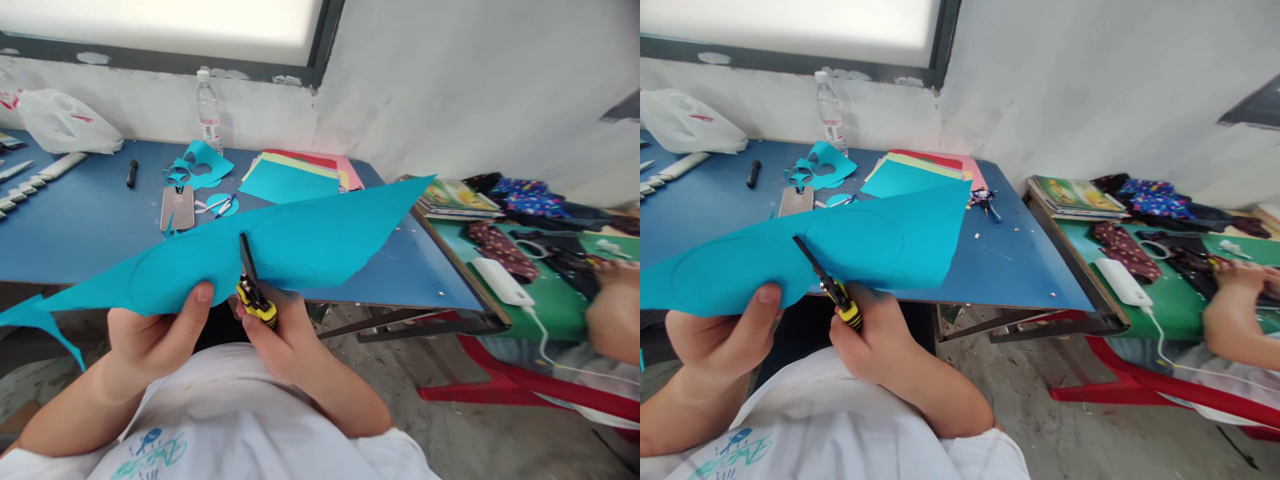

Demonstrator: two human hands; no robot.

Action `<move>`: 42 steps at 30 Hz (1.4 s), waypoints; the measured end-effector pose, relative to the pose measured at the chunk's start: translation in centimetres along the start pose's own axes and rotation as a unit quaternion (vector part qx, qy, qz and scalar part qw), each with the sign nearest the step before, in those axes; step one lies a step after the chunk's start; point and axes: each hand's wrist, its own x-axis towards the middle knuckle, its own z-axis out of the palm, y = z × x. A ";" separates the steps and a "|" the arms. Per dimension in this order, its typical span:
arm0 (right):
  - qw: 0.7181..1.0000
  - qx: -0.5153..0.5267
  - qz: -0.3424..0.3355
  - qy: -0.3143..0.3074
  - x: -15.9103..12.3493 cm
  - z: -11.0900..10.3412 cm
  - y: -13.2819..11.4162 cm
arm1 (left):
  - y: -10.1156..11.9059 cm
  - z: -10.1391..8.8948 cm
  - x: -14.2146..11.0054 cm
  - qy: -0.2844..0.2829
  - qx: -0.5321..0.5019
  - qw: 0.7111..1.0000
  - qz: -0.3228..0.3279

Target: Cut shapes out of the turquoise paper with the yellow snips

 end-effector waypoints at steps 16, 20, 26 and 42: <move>1.000 -0.009 0.025 -0.004 0.0 -0.1 -0.4 | 0.0 -0.1 0.3 0.011 0.021 1.000 0.019; 1.000 -0.015 0.027 -0.005 0.0 0.0 -0.4 | -0.1 -0.1 0.2 0.007 0.001 1.000 0.000; 0.999 -0.021 0.024 -0.003 0.0 0.0 -0.4 | -0.6 -0.5 0.3 -0.002 -0.004 1.000 0.028; 0.999 -0.012 0.030 -0.004 -0.2 0.2 -0.2 | 0.3 -0.2 0.5 0.000 0.013 1.000 0.023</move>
